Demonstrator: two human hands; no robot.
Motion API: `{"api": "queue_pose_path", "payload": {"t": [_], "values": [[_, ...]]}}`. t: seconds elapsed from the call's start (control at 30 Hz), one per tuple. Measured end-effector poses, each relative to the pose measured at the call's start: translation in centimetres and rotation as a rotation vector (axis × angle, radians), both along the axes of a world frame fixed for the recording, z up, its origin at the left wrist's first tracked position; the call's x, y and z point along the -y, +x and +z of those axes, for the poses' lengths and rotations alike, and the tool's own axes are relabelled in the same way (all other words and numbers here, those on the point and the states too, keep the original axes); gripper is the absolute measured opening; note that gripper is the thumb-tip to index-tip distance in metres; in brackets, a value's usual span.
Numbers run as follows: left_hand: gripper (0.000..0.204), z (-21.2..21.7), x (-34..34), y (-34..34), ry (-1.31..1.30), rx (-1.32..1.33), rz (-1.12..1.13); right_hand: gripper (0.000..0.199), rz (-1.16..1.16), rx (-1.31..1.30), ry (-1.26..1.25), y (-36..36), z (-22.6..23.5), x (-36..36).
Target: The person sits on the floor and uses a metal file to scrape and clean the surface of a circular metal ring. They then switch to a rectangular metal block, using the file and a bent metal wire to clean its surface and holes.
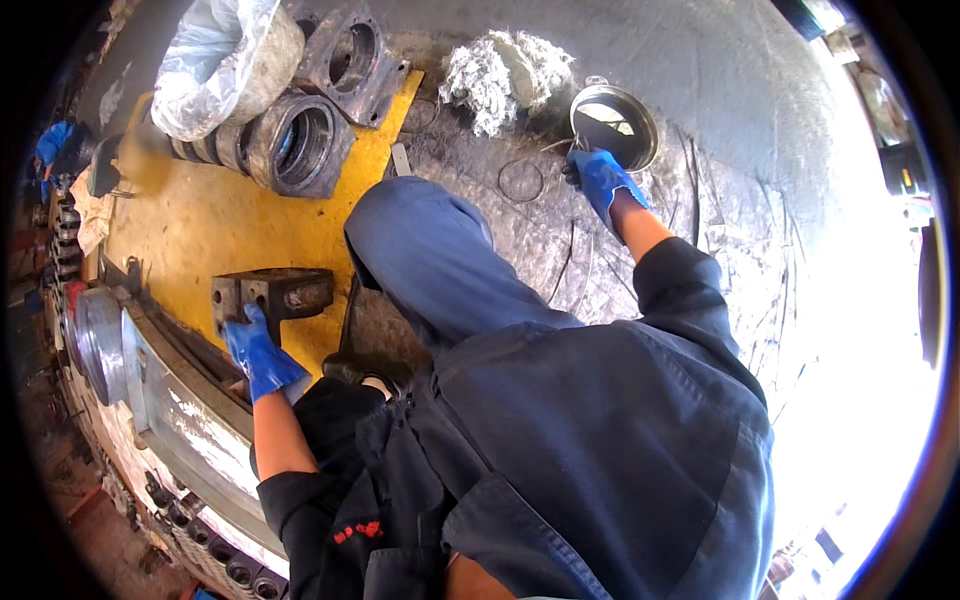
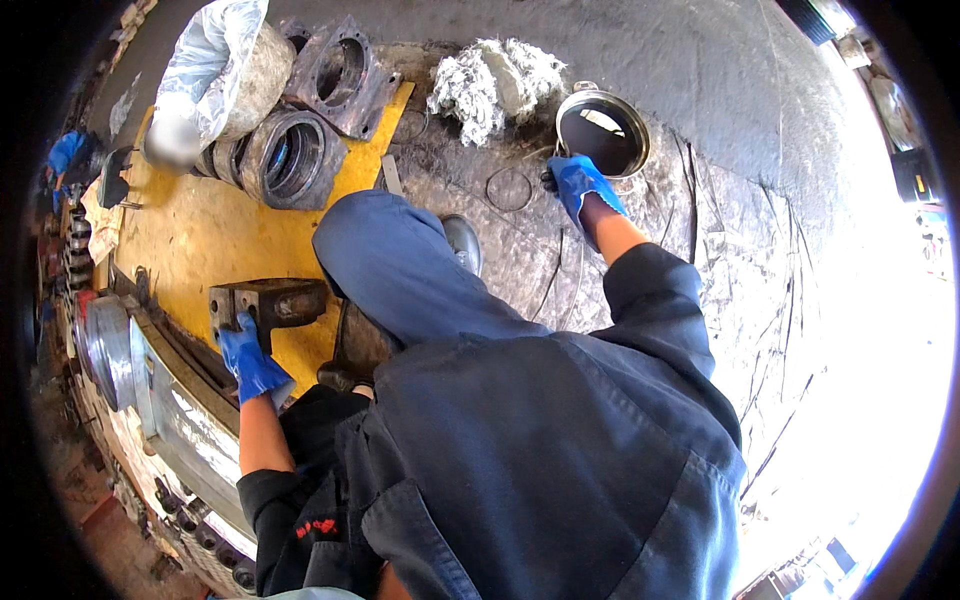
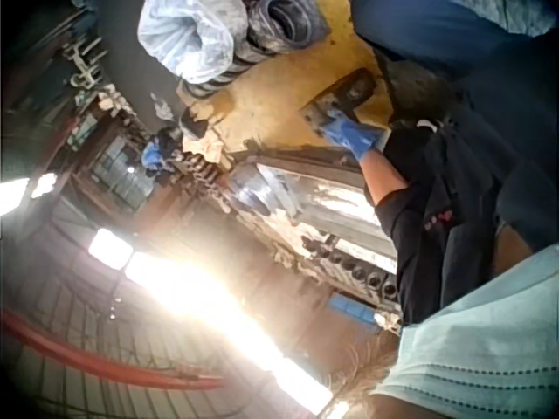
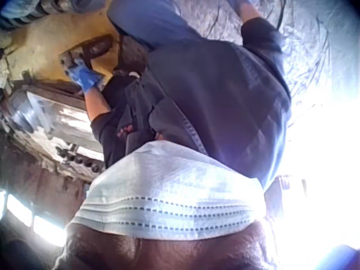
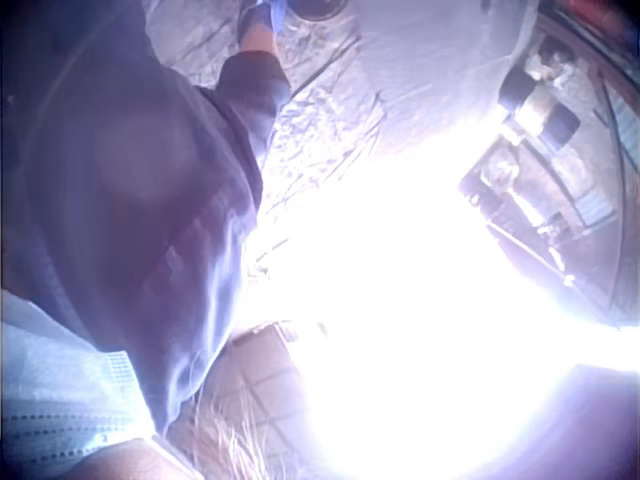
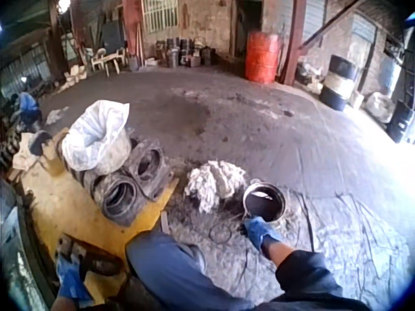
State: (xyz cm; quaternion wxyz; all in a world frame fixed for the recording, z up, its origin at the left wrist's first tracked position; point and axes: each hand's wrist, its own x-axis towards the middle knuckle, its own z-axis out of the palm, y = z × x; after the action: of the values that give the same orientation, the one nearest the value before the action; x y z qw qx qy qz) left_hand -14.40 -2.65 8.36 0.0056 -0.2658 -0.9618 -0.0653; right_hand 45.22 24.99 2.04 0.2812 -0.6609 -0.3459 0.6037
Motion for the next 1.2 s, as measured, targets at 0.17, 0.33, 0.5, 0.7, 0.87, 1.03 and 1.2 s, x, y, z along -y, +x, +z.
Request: {"api": "queue_pose_path", "payload": {"t": [0.17, 0.33, 0.5, 0.7, 0.87, 1.03, 1.2], "values": [[0.072, 0.2, 0.2, -0.1, -0.049, 0.020, 0.029, 0.026, 0.084, 0.038, 0.274, -0.2, -0.2, -0.3], [0.074, 0.3, -0.3, 0.2, -0.042, 0.036, -0.007, 0.040, 0.472, 0.968, 0.464, 1.3, -1.2, -2.3], [0.077, 0.4, 0.4, 0.1, -0.044, 0.014, 0.003, 0.037, 0.374, 0.898, 0.537, 0.2, 2.9, -2.5], [0.079, 0.6, -0.1, 0.1, -0.071, 0.040, -0.027, 0.039, 0.539, 1.019, 0.723, 0.1, 9.5, -1.7], [0.064, 2.2, 2.5, 0.1, 0.187, 0.242, -0.143, 0.036, 0.178, 0.288, 0.804, -5.0, 19.3, 0.0], [0.062, 0.5, 0.3, -2.7, 0.195, 0.220, -0.181, 0.032, 0.203, -0.174, 0.893, -9.0, 28.3, 1.7], [0.061, -1.1, 4.5, -7.4, 0.178, 0.130, -0.121, 0.028, 0.726, -0.203, 0.830, -21.5, 26.7, 4.8]]}}
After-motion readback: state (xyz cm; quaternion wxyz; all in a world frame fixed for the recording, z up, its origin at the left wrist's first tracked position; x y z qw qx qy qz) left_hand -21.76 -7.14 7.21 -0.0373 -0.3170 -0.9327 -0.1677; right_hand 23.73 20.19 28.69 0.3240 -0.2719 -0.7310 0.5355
